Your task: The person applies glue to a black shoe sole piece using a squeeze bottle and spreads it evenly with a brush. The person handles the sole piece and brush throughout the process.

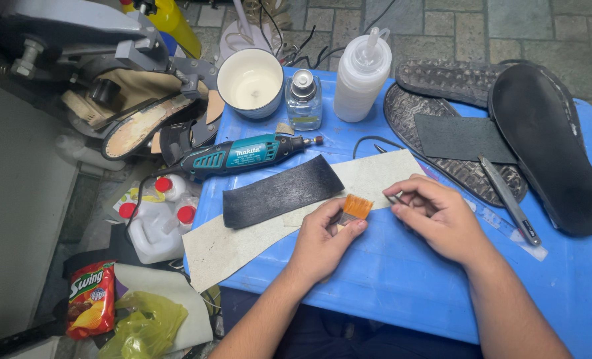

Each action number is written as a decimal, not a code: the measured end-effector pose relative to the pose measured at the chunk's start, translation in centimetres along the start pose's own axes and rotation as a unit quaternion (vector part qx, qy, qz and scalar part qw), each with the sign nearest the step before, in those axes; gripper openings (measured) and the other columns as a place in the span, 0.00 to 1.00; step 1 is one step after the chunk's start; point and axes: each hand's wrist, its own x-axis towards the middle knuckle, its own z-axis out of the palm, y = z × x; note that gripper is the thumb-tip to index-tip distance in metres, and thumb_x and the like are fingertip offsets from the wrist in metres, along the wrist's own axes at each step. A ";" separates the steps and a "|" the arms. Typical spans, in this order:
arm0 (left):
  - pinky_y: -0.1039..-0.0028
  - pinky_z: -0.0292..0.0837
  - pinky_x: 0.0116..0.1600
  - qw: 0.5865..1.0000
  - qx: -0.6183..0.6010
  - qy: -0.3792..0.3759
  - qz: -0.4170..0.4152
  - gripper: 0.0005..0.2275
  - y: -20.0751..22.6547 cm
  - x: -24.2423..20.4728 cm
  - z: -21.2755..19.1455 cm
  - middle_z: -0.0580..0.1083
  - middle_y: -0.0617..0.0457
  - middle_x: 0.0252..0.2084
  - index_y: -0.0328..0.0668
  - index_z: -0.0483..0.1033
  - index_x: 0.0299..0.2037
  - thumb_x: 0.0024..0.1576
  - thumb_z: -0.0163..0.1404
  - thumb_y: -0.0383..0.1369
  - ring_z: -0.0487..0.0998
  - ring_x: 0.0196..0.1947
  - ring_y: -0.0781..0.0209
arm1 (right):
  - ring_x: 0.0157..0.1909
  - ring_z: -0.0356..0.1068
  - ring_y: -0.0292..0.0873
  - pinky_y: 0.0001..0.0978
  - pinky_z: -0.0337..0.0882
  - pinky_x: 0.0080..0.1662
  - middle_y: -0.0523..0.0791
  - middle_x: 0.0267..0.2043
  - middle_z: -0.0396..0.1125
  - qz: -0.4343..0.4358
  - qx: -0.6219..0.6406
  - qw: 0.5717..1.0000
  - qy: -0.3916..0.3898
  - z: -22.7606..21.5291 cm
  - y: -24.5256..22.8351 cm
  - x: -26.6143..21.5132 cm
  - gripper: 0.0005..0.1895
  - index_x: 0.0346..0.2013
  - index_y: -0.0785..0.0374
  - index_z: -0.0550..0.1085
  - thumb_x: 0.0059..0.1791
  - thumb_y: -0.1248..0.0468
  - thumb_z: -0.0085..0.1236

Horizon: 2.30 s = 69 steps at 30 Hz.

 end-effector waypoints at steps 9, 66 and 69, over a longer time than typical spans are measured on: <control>0.82 0.76 0.45 0.999 -0.022 -0.007 -0.024 0.18 -0.2 0.0 0.0 0.80 0.46 0.49 0.29 0.72 0.58 0.59 0.56 0.26 0.79 0.42 0.73 | 0.29 0.61 0.24 0.16 0.62 0.31 0.37 0.31 0.66 0.054 0.010 0.997 -0.051 0.3 0.8 0.0 0.15 0.48 0.65 0.78 0.46 0.71 0.62; 0.77 0.79 0.56 0.982 0.111 0.011 0.152 0.10 2.3 -1.3 2.0 0.81 0.46 0.54 0.36 0.83 0.50 0.59 0.59 0.27 0.84 0.51 0.61 | 0.53 0.67 0.39 0.32 0.67 0.55 0.49 0.51 0.66 -0.049 0.145 0.986 -0.061 2.9 1.1 -8.3 0.35 0.68 0.69 0.60 0.48 0.71 0.60; 0.78 0.77 0.53 0.973 0.131 0.026 0.189 0.11 2.6 -1.5 2.0 0.80 0.47 0.50 0.36 0.83 0.50 0.57 0.59 0.27 0.82 0.48 0.63 | 0.21 0.63 0.33 0.23 0.60 0.24 0.46 0.26 0.71 0.165 0.155 0.974 -0.015 4.0 1.9 -8.0 0.21 0.58 0.66 0.71 0.49 0.67 0.55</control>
